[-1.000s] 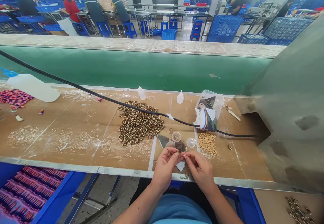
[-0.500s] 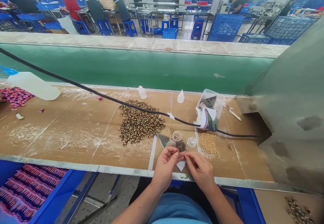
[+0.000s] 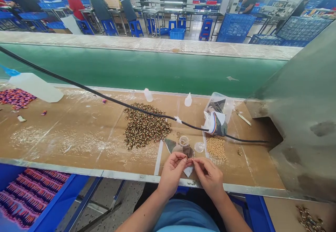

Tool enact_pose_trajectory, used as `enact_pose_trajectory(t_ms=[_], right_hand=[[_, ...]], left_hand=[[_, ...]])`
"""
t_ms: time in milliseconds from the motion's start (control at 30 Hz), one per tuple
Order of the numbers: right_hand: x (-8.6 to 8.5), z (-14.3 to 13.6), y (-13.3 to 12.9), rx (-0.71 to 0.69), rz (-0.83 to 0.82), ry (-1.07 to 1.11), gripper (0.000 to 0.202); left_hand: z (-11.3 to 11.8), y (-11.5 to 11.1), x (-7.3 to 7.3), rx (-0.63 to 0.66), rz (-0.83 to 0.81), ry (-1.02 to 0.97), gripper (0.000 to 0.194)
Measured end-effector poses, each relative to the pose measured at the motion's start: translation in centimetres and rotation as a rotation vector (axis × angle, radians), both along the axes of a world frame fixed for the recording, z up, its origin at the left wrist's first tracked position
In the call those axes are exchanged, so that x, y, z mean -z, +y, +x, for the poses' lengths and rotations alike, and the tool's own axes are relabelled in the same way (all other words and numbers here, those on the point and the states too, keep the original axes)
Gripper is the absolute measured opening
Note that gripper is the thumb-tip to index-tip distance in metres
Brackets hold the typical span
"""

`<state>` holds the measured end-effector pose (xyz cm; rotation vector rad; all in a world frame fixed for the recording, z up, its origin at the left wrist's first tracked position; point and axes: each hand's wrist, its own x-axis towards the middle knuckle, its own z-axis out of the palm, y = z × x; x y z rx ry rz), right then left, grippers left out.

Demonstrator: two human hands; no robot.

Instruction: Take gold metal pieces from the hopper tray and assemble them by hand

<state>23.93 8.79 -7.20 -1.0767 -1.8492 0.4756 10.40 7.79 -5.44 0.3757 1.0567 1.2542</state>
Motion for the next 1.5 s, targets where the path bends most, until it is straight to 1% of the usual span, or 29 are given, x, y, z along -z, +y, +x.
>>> enact_pose_trajectory(t_ms=[200, 567, 767, 933, 1133, 1267, 1400, 1500], right_hand=[[-0.15, 0.06, 0.03, -0.025, -0.001, 0.006, 0.008], [-0.22, 0.09, -0.13, -0.037, -0.003, -0.019, 0.008], [-0.30, 0.10, -0.06, -0.047, 0.008, -0.026, 0.008], [-0.21, 0.08, 0.09, -0.066, 0.000, -0.042, 0.009], [-0.75, 0.17, 0.32, -0.088, 0.034, -0.058, 0.011], [-0.68, 0.24, 0.37, -0.107, 0.034, -0.072, 0.012], [-0.30, 0.11, 0.21, -0.091, 0.010, -0.054, 0.011], [-0.24, 0.01, -0.09, -0.047, 0.002, -0.010, 0.011]], left_hand=[[-0.13, 0.31, -0.11, 0.056, -0.007, 0.016, 0.039], [-0.54, 0.47, -0.26, 0.162, -0.034, 0.083, 0.042], [-0.54, 0.55, -0.52, 0.150, -0.052, 0.080, 0.045], [-0.61, 0.49, -0.38, 0.159, -0.061, 0.089, 0.045], [-0.79, 0.39, -0.19, 0.181, -0.054, 0.097, 0.042], [-0.77, 0.41, -0.29, 0.195, -0.053, 0.092, 0.042], [-0.60, 0.39, -0.09, 0.153, -0.040, 0.073, 0.041], [-0.50, 0.29, 0.20, 0.126, -0.019, 0.041, 0.040]])
